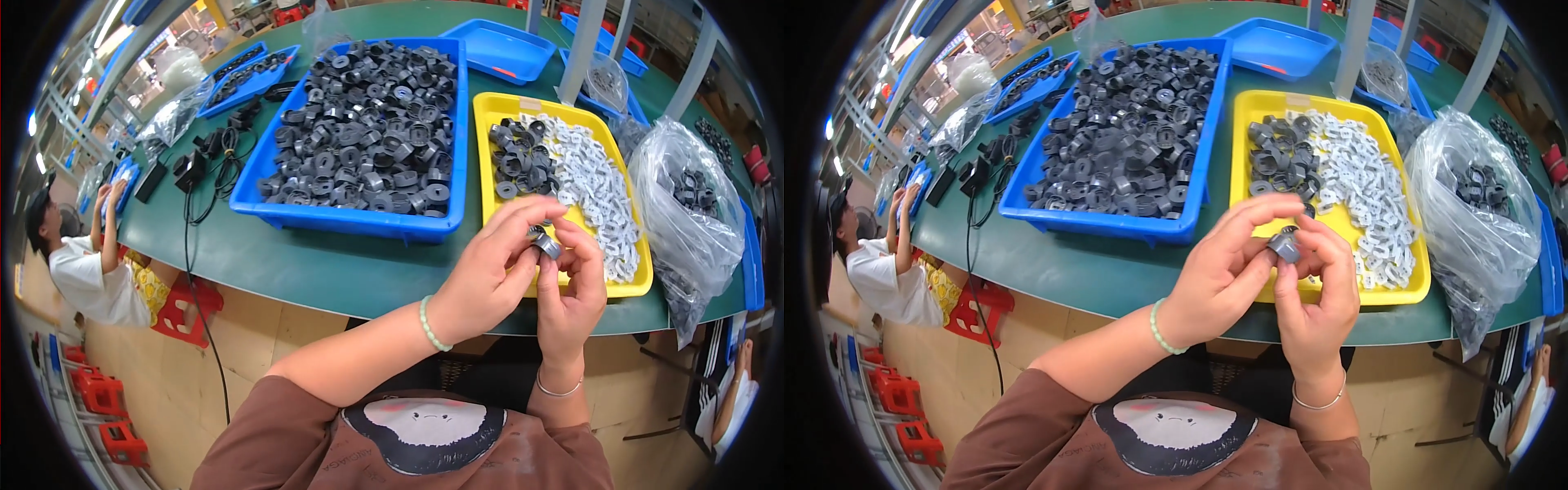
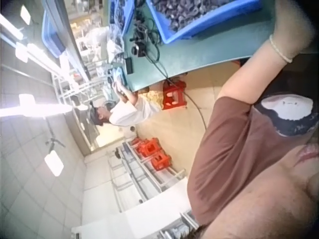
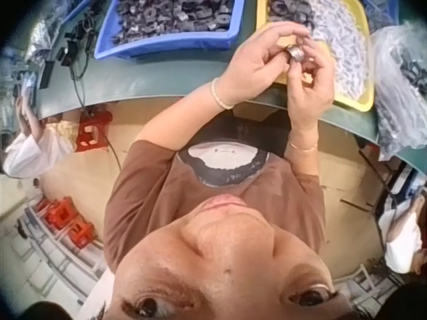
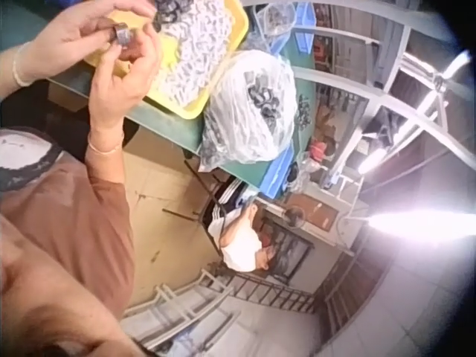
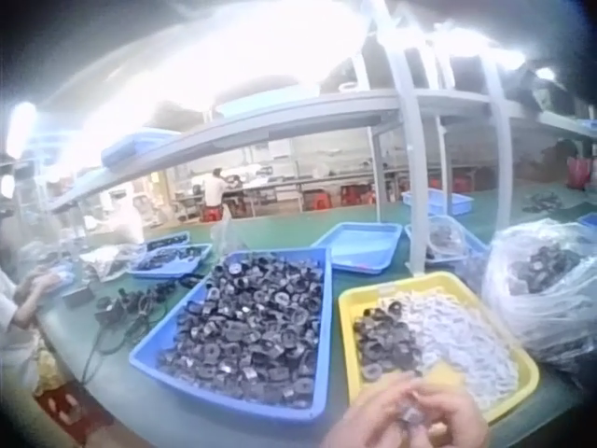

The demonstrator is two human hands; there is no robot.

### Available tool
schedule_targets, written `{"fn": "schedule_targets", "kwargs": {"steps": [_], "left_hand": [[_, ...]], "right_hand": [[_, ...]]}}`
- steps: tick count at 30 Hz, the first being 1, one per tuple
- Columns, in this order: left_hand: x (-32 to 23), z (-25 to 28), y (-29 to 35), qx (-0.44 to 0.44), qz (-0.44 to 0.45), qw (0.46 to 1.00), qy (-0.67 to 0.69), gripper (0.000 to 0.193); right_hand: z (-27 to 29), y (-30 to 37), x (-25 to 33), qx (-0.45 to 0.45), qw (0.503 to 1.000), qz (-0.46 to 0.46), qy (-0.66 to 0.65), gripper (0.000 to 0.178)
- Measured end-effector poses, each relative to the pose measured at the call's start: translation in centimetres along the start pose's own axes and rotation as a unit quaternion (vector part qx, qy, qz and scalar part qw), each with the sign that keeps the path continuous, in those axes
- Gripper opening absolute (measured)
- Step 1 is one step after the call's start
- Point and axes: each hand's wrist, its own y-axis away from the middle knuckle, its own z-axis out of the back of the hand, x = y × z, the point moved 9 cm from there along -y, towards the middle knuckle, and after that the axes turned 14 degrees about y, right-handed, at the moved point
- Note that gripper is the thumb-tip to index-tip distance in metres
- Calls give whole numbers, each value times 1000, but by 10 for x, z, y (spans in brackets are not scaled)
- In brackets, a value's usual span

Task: The person assembles plastic components by fitting small inserts into circular plastic housings by hand.

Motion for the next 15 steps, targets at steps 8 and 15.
{"fn": "schedule_targets", "kwargs": {"steps": [8,15], "left_hand": [[-132,40,22,-66,-155,947,-274,61],[-298,413,150,-493,-216,755,-373,49]], "right_hand": [[21,14,-14,-31,989,-57,-134,11],[5,13,-7,23,997,-28,-69,13]]}}
